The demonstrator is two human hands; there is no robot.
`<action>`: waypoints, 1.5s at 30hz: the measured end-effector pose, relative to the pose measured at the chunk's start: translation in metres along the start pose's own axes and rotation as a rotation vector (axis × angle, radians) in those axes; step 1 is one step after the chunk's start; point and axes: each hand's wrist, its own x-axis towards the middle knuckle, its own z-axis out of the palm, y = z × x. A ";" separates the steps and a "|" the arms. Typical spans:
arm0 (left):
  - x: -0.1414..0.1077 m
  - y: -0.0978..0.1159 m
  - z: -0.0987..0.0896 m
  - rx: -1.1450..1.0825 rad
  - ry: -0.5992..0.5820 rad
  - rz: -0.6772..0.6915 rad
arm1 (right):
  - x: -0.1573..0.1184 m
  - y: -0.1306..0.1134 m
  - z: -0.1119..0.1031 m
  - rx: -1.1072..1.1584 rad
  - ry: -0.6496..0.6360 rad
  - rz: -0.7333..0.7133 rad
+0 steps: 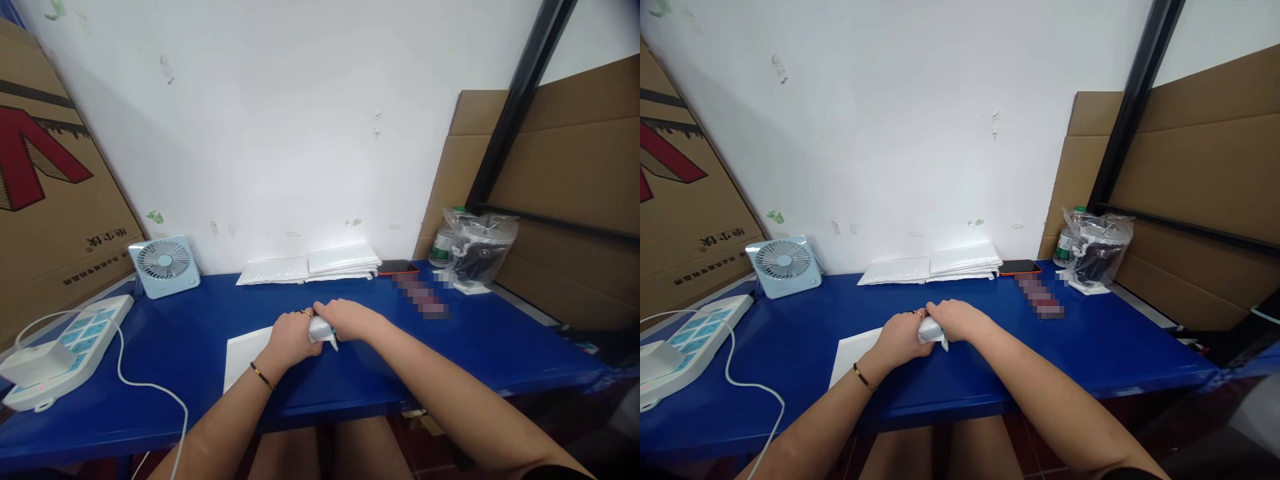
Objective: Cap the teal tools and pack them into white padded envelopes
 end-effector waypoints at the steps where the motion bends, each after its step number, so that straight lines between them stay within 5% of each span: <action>1: 0.001 0.002 0.000 0.019 0.005 -0.015 | -0.001 0.002 -0.001 0.033 -0.007 0.007; 6: 0.003 0.001 -0.003 -0.015 -0.017 -0.027 | -0.014 0.021 -0.002 0.520 0.084 -0.059; 11: 0.005 -0.002 -0.006 -0.111 -0.003 -0.042 | -0.008 0.012 0.015 0.953 0.585 0.105; 14: 0.006 -0.001 -0.002 -0.136 0.005 0.004 | 0.008 -0.008 0.029 1.013 0.709 0.205; 19: 0.007 -0.001 -0.008 -0.103 -0.009 0.147 | 0.006 -0.012 0.032 1.170 0.539 0.136; 27: 0.006 0.004 -0.039 -0.090 -0.192 0.669 | -0.068 0.013 0.027 1.192 0.190 0.191; 32: -0.032 0.001 -0.035 -0.065 -0.052 0.526 | -0.102 -0.005 0.031 0.837 0.288 0.125; 36: -0.065 0.001 -0.017 -0.074 0.028 0.455 | -0.101 -0.009 0.036 0.615 0.304 0.027; 45: -0.082 -0.010 0.011 -0.015 0.198 0.383 | -0.098 -0.015 0.037 0.494 0.371 -0.096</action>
